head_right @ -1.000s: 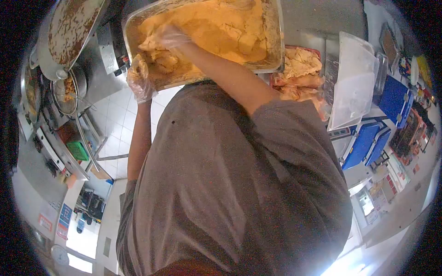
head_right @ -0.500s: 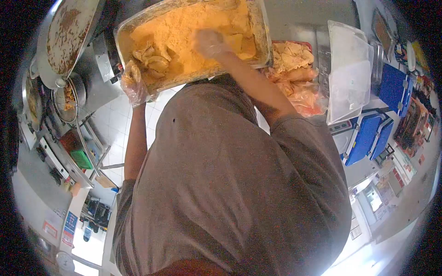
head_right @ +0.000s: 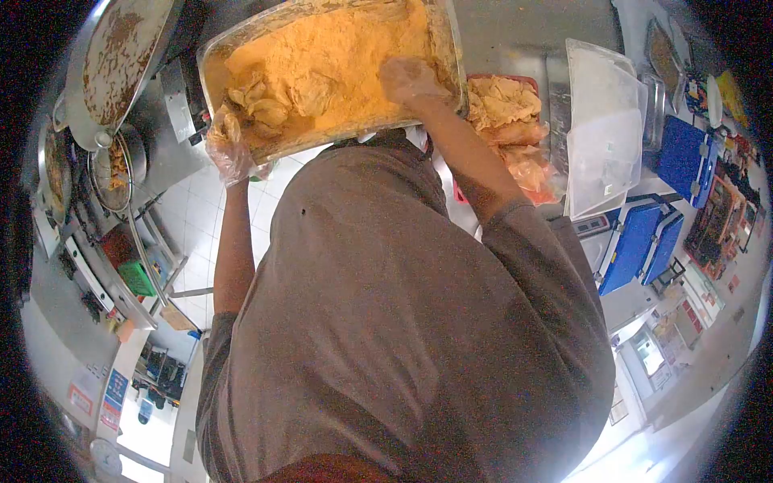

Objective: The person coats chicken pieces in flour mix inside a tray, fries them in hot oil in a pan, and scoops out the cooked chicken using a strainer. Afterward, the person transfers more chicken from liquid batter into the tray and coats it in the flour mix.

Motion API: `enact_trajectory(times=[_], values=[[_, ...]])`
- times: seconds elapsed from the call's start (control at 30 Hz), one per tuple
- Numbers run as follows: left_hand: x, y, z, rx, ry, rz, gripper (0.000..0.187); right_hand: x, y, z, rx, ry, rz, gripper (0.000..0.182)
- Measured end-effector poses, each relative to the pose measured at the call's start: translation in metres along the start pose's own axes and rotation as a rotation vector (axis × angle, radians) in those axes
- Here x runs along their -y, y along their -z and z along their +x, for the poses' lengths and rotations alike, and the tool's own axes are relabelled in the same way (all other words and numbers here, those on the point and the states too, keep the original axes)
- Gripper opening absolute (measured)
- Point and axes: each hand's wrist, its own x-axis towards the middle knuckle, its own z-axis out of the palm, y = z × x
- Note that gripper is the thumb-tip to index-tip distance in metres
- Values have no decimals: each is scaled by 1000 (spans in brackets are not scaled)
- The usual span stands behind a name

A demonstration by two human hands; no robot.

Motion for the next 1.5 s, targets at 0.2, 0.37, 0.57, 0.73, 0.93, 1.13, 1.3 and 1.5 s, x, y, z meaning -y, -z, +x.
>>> enact_trajectory(times=[0.2, 0.37, 0.57, 0.73, 0.93, 1.13, 1.3, 1.5], values=[[-9, -2, 2, -13, 35, -65, 29, 39, 46, 19, 9, 380, 589, 29], [-21, 2, 1, 1, 11, -21, 29, 10, 21, 41, 58, 40, -107, 32], [-10, -2, 1, -8, 80, -105, 29, -21, 37, 37, 258, -183, -28, 38], [-15, -4, 2, -28, 87, -92, 27, -14, 53, 35, 257, 76, 176, 37], [-5, -3, 8, 65, -32, 68, 24, -29, 8, 94, -352, -165, 362, 37], [-47, 4, 11, 131, -90, 151, 25, -4, 9, 120, -152, -439, 231, 38], [-40, 7, 11, 147, -38, 199, 24, 84, 2, 115, -402, -301, 723, 46], [-48, 10, 12, 120, -22, 172, 23, 148, 68, 109, -146, 138, 919, 36]])
